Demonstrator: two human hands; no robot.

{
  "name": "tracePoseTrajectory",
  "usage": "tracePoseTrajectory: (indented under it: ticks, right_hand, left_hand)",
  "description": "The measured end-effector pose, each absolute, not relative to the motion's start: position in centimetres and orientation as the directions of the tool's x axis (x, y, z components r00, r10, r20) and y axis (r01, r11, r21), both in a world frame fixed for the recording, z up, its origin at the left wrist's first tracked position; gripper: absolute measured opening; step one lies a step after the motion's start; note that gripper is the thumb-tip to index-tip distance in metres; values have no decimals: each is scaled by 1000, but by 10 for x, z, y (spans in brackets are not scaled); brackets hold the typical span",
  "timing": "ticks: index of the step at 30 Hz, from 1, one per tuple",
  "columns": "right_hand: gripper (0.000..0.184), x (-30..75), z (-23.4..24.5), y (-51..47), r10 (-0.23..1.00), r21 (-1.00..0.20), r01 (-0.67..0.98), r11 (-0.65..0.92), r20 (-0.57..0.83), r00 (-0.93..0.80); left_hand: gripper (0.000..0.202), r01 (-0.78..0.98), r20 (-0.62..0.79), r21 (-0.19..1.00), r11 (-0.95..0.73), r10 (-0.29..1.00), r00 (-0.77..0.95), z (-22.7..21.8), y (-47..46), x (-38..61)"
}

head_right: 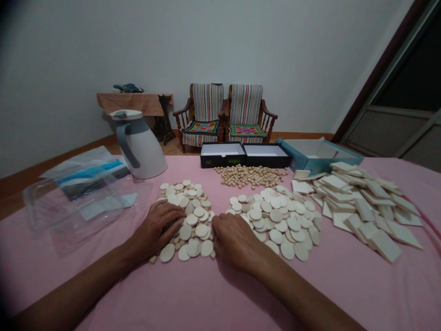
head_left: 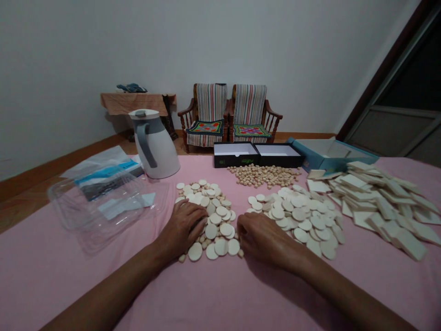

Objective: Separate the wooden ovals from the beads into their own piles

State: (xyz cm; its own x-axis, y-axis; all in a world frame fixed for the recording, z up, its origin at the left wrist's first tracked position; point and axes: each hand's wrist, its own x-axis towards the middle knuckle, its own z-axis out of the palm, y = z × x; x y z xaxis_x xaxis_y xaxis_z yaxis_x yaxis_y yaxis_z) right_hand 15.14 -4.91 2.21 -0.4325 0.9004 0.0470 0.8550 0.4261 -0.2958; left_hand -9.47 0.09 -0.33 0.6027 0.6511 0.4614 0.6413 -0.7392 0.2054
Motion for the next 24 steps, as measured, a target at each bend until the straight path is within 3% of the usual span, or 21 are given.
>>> tracePoseTrajectory:
  ticks: [6, 9, 11, 13, 15, 19, 24]
  right_hand:
    - [15, 159, 25, -38, 915, -400, 827, 395, 90, -393]
    - [20, 178, 36, -23, 938, -434, 847, 309, 286, -196]
    - [28, 188, 41, -15, 885, -439, 850, 291, 461, -64]
    - [30, 191, 42, -13, 841, -446, 827, 342, 538, -57]
    - [26, 186, 38, -16, 861, -463, 788, 406, 482, -160]
    - [22, 163, 26, -30, 883, -450, 760, 469, 238, -404]
    - [21, 145, 12, -37, 878, -403, 782, 475, 153, -454]
  left_hand:
    - [19, 637, 458, 202, -744, 646, 610, -3, 1, -95]
    - [19, 641, 451, 203, -740, 652, 610, -2, 1, -95]
    - [19, 643, 450, 202, -738, 654, 608, -2, 1, -95]
    - [18, 640, 453, 202, -742, 650, 610, -2, 0, -95]
    - [18, 635, 457, 202, -745, 645, 612, -1, 0, -95]
    - [19, 641, 457, 202, -741, 650, 607, -1, 0, -94]
    - [19, 642, 453, 200, -740, 651, 609, -2, 0, -95]
